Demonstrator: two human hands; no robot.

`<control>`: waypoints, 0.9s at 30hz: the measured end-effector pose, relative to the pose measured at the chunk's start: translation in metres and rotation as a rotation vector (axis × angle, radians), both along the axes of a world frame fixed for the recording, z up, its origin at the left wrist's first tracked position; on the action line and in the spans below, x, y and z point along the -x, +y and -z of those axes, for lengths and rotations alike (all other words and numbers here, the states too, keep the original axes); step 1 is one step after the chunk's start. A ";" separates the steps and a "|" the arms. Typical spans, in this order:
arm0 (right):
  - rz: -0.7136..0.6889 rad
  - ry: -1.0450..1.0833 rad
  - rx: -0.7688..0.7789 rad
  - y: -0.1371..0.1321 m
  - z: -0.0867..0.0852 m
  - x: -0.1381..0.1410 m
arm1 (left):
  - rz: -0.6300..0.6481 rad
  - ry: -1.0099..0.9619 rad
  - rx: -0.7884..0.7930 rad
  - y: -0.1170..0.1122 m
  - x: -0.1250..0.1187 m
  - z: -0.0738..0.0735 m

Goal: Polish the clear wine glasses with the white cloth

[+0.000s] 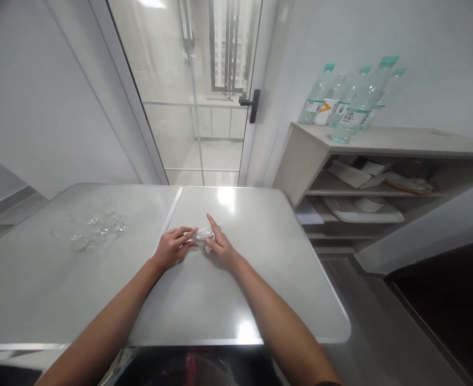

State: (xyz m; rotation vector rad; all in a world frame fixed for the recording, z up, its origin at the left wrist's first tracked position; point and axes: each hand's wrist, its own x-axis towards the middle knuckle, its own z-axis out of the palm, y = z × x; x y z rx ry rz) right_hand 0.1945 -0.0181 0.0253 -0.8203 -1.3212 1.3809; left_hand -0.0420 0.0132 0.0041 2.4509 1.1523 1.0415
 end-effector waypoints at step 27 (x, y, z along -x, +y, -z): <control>0.137 -0.070 -0.144 0.019 0.032 -0.005 | -0.073 -0.349 -0.054 -0.001 -0.016 -0.012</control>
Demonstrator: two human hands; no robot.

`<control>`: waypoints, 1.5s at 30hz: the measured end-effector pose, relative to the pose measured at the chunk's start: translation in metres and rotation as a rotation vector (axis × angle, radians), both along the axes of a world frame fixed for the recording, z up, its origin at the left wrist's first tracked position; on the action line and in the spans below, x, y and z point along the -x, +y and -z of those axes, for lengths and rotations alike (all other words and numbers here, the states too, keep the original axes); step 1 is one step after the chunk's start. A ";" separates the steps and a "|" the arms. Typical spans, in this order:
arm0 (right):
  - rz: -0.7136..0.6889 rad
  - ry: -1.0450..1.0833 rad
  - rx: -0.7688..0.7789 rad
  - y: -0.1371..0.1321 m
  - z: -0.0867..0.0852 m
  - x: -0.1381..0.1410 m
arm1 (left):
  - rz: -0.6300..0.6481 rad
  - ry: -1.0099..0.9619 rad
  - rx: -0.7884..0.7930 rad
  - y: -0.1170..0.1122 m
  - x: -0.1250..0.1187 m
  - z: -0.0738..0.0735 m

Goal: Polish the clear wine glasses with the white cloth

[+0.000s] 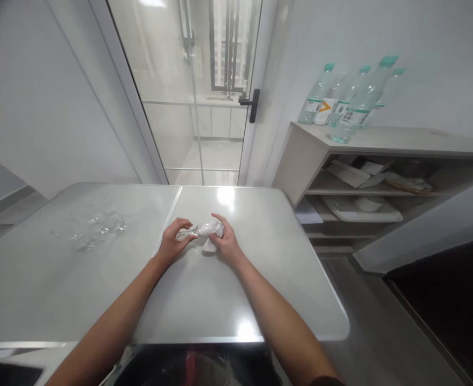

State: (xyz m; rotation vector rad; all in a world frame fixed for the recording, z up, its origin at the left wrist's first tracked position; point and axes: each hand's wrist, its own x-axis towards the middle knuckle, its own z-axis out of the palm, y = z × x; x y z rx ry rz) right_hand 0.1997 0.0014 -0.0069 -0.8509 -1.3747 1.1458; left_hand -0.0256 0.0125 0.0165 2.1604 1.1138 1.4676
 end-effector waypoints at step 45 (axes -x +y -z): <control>-0.004 0.073 0.187 -0.011 -0.013 0.017 | -0.076 -0.522 0.430 -0.011 -0.016 0.006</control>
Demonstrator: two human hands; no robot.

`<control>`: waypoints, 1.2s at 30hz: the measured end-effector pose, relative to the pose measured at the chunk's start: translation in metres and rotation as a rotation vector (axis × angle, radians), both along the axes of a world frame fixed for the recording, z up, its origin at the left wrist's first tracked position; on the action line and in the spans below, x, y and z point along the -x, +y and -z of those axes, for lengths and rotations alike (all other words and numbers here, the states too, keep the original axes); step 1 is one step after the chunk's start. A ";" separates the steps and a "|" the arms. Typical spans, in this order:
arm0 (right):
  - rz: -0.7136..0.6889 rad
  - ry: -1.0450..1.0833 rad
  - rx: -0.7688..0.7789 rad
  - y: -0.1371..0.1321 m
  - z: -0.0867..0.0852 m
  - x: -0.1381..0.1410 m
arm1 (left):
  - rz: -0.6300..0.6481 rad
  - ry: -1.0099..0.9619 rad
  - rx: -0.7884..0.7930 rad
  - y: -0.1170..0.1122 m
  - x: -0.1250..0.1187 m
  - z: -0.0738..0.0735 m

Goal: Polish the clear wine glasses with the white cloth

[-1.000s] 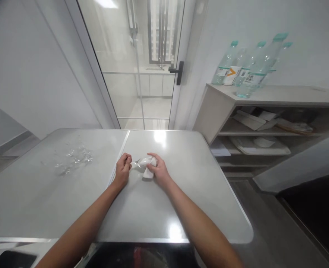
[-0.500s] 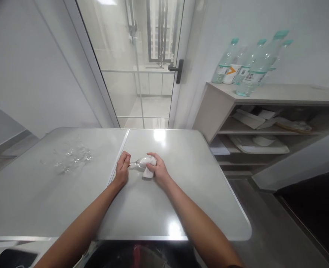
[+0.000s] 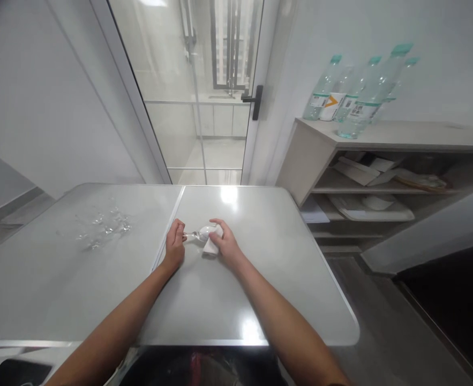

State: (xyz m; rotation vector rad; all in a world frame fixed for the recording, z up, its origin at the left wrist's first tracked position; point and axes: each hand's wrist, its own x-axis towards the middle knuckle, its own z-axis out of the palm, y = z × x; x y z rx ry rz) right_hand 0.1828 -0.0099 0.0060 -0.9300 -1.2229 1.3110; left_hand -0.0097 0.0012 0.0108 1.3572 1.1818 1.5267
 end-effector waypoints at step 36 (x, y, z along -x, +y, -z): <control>0.142 0.112 0.099 0.005 0.003 -0.001 | 0.094 0.035 -0.017 0.003 0.005 -0.001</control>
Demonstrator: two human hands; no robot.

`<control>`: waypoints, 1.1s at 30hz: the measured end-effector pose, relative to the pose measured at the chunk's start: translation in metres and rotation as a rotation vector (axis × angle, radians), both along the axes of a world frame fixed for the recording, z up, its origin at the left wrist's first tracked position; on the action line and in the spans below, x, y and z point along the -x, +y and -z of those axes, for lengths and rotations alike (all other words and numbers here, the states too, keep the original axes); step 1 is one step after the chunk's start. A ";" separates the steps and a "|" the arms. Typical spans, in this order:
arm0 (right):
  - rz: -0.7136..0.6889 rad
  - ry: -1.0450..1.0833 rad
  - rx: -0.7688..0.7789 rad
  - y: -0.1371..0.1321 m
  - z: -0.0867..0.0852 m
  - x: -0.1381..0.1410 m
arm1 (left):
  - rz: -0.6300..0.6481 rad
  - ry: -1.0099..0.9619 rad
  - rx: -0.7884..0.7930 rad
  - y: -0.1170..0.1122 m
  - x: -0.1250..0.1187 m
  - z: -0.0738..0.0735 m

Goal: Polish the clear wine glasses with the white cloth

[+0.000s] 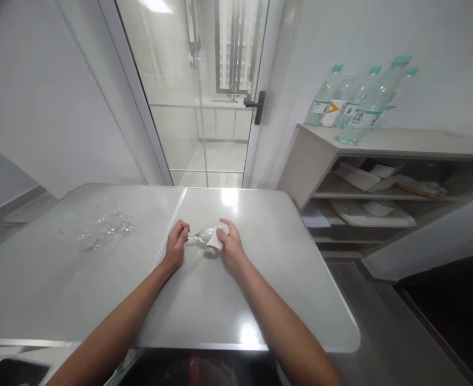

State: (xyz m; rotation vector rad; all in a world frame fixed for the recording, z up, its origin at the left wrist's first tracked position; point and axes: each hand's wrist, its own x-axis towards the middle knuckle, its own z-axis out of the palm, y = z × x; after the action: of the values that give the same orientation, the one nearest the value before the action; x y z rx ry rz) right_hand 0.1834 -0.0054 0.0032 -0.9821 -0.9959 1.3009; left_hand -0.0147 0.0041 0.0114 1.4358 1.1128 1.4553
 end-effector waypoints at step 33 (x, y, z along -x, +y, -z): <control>0.443 0.014 -0.160 0.007 -0.003 -0.018 | 0.065 0.486 -0.146 0.005 -0.002 0.009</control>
State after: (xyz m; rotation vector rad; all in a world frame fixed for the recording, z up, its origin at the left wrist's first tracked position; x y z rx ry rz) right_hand 0.2018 0.0021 0.0061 -0.9990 -0.7995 0.8465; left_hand -0.0127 0.0093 0.0027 1.9790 1.2500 1.1905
